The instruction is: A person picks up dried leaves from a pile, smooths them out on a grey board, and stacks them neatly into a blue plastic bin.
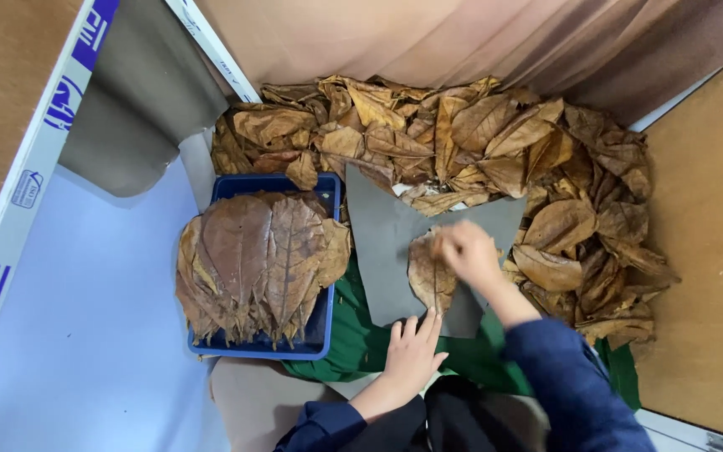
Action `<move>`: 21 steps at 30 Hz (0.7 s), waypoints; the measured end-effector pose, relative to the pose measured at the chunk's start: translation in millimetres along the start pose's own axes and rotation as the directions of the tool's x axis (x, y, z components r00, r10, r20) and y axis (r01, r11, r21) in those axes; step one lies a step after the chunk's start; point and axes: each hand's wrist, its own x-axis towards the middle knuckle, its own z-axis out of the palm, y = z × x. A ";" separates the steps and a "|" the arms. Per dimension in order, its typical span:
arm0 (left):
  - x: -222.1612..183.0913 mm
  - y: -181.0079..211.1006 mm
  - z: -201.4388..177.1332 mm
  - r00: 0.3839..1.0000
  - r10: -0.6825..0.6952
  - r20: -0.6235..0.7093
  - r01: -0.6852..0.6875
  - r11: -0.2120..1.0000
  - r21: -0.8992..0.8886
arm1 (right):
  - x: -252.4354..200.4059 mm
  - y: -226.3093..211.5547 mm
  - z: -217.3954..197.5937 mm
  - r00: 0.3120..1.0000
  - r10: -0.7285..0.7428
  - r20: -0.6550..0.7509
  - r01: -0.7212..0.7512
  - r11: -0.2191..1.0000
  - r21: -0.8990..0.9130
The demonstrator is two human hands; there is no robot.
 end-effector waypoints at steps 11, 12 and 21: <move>0.0 1.5 4.7 1.000 -0.017 -0.008 0.017 1.000 -0.024 | 0.9 44.0 37.3 0.991 -0.104 0.079 0.128 0.892 -0.434; 0.0 1.6 4.8 1.000 -0.018 -0.015 0.018 1.000 -0.022 | 16.7 51.2 38.3 1.000 -0.011 -0.018 -0.001 0.844 -0.536; -1.9 0.4 10.1 1.000 -0.013 -0.019 0.012 0.999 -0.039 | -12.4 -14.1 -10.9 0.993 -0.014 0.118 0.028 0.993 -0.112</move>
